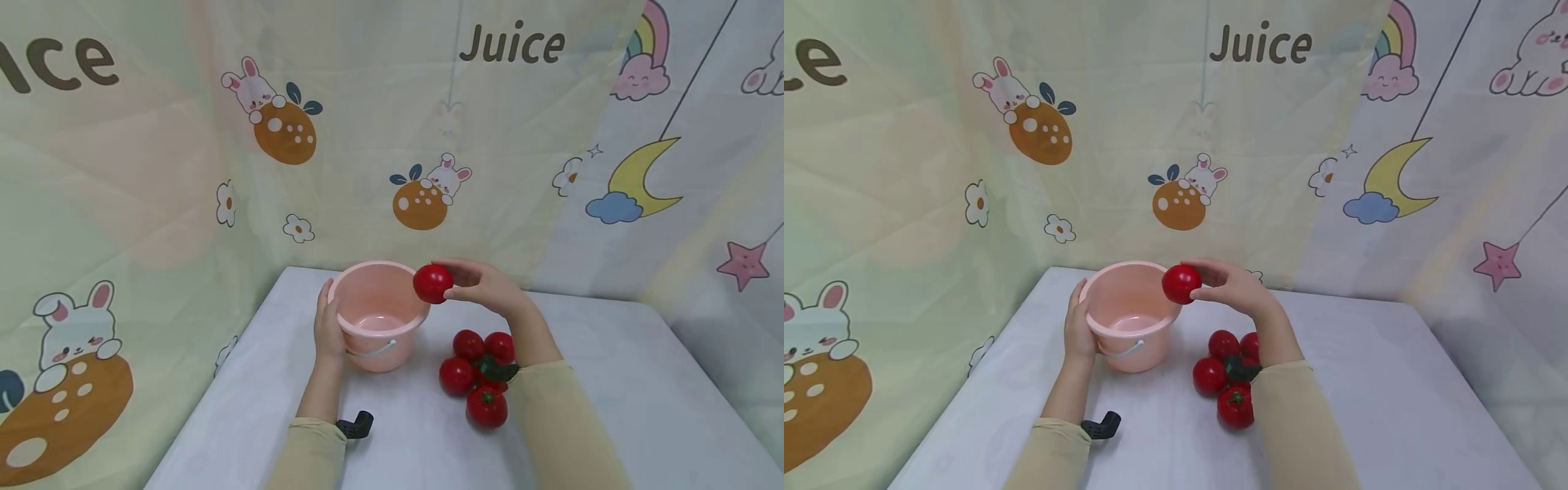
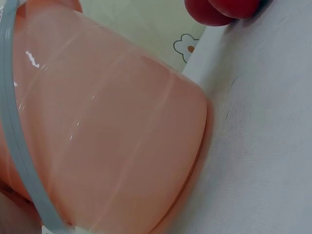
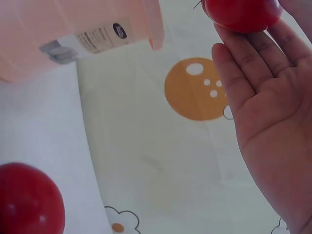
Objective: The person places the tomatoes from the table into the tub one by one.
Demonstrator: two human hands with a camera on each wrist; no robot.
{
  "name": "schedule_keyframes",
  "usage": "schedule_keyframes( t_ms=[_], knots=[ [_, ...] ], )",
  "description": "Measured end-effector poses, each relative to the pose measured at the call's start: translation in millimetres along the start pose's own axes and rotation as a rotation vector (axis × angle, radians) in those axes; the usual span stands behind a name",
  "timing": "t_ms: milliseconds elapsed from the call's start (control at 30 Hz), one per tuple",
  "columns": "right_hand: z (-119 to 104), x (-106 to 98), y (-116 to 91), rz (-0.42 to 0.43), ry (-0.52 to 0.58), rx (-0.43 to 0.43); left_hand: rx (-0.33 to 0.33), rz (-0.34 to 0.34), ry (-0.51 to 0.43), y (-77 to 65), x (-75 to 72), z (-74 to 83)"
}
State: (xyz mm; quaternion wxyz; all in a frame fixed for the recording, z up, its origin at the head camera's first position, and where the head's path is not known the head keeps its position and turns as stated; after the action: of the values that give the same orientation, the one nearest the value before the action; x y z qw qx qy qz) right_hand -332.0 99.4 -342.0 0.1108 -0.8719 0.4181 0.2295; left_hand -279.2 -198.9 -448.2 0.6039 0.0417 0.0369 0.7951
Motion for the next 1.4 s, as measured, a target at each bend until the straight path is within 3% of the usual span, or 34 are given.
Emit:
schedule_keyframes(
  t_ms=[367,800,1067,1400],
  knots=[
    [-20,14,37,-0.142,-0.033,-0.025,-0.021,-0.012,-0.028,-0.4,-0.8,2.6],
    [-39,26,72,-0.312,-0.171,0.024,-0.061,-0.026,-0.055,0.4,1.8,4.0],
    [-43,34,88,-0.385,-0.268,0.084,-0.051,-0.023,-0.014,-1.2,-0.1,4.6],
    [-57,46,104,-0.516,-0.307,0.146,-0.068,-0.031,-0.038,0.1,2.2,0.9]
  ],
)
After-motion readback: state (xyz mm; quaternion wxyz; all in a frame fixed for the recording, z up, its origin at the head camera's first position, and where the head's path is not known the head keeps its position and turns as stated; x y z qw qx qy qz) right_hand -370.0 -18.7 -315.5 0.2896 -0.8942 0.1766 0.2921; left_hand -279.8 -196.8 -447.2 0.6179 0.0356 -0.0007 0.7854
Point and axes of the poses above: each hand's wrist, its own y-axis towards the middle knuckle, its own x-axis out of the palm, z = x × y, the point moved 3 cm from there along y, towards the middle knuckle, and after that the axes turned 8 degrees about -z, right-handed, at the moved point
